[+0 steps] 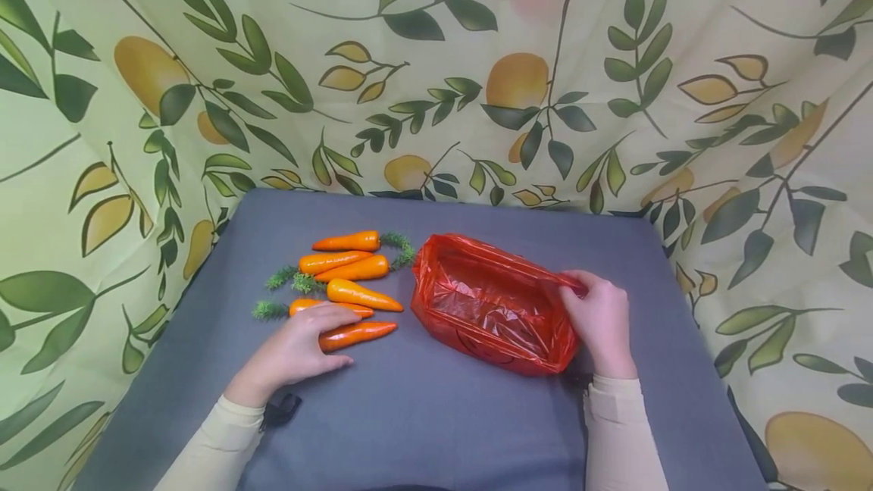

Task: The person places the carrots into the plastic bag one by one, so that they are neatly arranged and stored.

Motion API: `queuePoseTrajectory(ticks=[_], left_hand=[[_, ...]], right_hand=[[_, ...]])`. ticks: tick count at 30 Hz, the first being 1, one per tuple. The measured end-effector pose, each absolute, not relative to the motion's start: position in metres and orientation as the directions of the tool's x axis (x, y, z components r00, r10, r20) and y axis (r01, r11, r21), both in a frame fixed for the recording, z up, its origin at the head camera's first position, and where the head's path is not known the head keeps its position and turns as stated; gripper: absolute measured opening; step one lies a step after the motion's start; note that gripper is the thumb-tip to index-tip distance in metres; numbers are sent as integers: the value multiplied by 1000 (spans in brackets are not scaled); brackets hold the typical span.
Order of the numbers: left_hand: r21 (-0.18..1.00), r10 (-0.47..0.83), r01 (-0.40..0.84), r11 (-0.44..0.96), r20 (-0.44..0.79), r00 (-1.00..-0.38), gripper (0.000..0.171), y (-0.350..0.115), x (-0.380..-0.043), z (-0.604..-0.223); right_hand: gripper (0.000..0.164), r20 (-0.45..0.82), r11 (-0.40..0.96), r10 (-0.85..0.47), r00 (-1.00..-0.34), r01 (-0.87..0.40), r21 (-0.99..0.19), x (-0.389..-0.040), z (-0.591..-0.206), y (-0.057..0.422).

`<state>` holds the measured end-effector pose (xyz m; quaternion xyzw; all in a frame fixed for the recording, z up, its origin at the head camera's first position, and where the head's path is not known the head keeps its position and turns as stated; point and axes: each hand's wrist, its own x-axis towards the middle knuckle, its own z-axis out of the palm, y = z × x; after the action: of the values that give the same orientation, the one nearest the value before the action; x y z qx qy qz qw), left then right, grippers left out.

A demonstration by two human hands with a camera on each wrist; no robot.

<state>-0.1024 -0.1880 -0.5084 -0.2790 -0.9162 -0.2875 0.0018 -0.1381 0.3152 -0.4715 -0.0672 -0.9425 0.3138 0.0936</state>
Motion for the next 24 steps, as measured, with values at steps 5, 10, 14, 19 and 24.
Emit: queuePoseTrajectory(ticks=[5,10,14,19,24], left_hand=[[504,523,521,689,153,-839,58,-186,-103,-509],[501,522,514,696,137,-842,45,-186,-102,-509],[515,521,510,689,137,-842,45,-188,-103,-511],[532,521,530,660,184,-833,46,-193,-104,-507],[536,511,543,646,224,-830,45,-197,-108,-493]], right_hand=[[31,123,788,185,-975,73,-611,-138,-472,315],[31,105,778,191,-976,85,-622,-138,-473,315],[31,100,775,194,-976,90,-625,-138,-473,315],[30,107,777,195,-975,87,-624,-138,-473,315],[30,122,783,194,-973,79,-617,-138,-474,315]])
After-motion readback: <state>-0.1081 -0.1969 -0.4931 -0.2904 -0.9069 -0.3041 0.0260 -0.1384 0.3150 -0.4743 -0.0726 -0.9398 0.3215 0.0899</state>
